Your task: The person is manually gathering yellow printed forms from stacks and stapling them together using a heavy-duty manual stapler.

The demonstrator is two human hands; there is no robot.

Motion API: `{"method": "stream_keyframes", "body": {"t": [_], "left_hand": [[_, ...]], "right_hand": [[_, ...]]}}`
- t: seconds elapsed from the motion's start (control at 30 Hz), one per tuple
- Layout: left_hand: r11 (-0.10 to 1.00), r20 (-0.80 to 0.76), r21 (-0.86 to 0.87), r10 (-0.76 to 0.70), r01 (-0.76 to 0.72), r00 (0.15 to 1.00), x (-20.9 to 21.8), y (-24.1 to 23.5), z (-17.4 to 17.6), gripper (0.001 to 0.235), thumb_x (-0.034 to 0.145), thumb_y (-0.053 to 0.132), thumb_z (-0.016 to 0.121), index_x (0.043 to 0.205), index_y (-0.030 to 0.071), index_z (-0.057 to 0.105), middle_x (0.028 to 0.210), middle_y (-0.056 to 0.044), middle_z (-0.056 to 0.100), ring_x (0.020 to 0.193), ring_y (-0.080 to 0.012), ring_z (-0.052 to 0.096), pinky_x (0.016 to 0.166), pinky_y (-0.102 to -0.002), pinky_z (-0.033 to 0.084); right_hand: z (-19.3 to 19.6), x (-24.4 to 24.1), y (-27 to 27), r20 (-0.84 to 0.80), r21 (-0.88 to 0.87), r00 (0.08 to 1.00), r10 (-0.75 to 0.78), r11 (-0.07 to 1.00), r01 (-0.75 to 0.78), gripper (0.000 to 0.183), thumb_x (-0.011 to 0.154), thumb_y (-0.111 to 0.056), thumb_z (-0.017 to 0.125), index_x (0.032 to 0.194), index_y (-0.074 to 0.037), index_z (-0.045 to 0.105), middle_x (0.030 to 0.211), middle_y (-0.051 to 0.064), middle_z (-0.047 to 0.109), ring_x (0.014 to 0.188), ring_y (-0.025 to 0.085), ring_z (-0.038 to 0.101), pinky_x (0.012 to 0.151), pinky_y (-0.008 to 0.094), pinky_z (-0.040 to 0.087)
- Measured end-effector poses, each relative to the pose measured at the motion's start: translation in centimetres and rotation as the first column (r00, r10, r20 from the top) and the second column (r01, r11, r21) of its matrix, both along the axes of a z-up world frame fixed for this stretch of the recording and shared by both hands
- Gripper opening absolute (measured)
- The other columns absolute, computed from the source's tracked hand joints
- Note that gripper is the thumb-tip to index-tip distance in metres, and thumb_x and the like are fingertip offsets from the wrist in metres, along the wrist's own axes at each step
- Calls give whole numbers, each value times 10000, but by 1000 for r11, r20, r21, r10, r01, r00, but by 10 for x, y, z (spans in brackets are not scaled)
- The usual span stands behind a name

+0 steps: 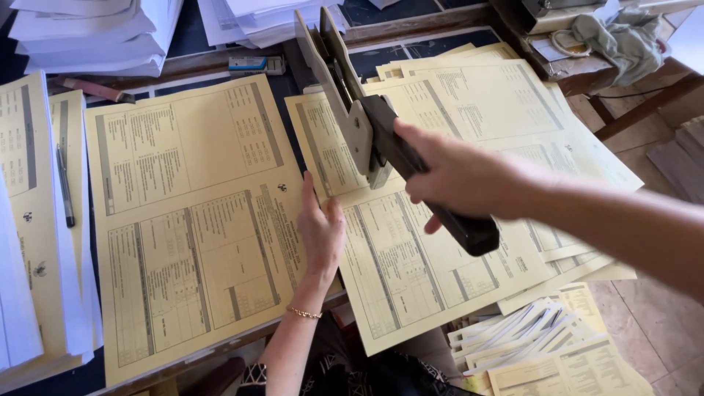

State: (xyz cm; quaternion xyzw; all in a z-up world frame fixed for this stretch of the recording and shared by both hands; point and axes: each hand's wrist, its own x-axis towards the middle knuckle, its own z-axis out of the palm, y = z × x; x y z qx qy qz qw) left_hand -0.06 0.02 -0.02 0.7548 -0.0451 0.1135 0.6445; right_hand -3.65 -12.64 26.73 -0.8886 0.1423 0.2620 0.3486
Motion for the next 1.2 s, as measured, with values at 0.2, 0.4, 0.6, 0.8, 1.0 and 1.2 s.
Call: {"method": "stream_keyframes", "body": {"t": [0.2,0.4,0.6,0.8,1.0,1.2], "left_hand": [[997,-53,-72,-2,-1,999,0,-1,11,592,937,35,484,1505,8,320,951,-96,738,374,-54,354,274,-199,353],[997,-41,-76,-12,9,999,-1,-1,11,596,946,47,479,1517,-7,319,550,26,476,374,-56,306,288,-215,313],[1000,-149,-21,18,-21,989,0,5,12,637,908,137,546,1507,8,372,1177,-191,472,1037,-311,430,872,-430,357],[989,79,105,91,-99,993,37,13,-58,715,801,244,659,1456,28,475,1381,-207,570,1231,-349,545,989,-399,408],[976,144,-89,210,-199,967,54,-2,-90,786,839,-14,713,1551,-76,385,709,-81,400,558,-184,396,516,-335,324],[943,-164,286,225,-172,961,14,5,-6,744,938,99,692,1591,5,347,941,-135,627,790,-319,633,712,-434,486]], "right_hand": [[-10,-14,13,99,-92,995,-7,996,16,880,871,-95,540,1618,-211,90,1111,186,600,581,239,674,399,327,496],[-39,-27,8,280,-22,959,51,999,-46,871,871,-84,573,1578,-138,67,1616,154,205,812,251,713,700,361,649],[-149,-43,5,730,-85,678,82,996,-30,785,847,59,528,1571,-89,263,1202,316,499,1034,586,571,831,642,527],[-88,9,-16,535,72,844,40,993,-93,746,798,-31,532,1501,-161,320,1037,177,526,813,312,590,705,407,526],[-20,8,-45,365,450,909,-204,893,19,760,811,-502,490,1455,-108,404,1527,121,444,1264,236,532,958,345,470],[-118,-128,-67,272,398,955,-118,917,0,200,1012,-245,518,995,-87,640,832,16,642,732,106,610,667,257,530]]}}
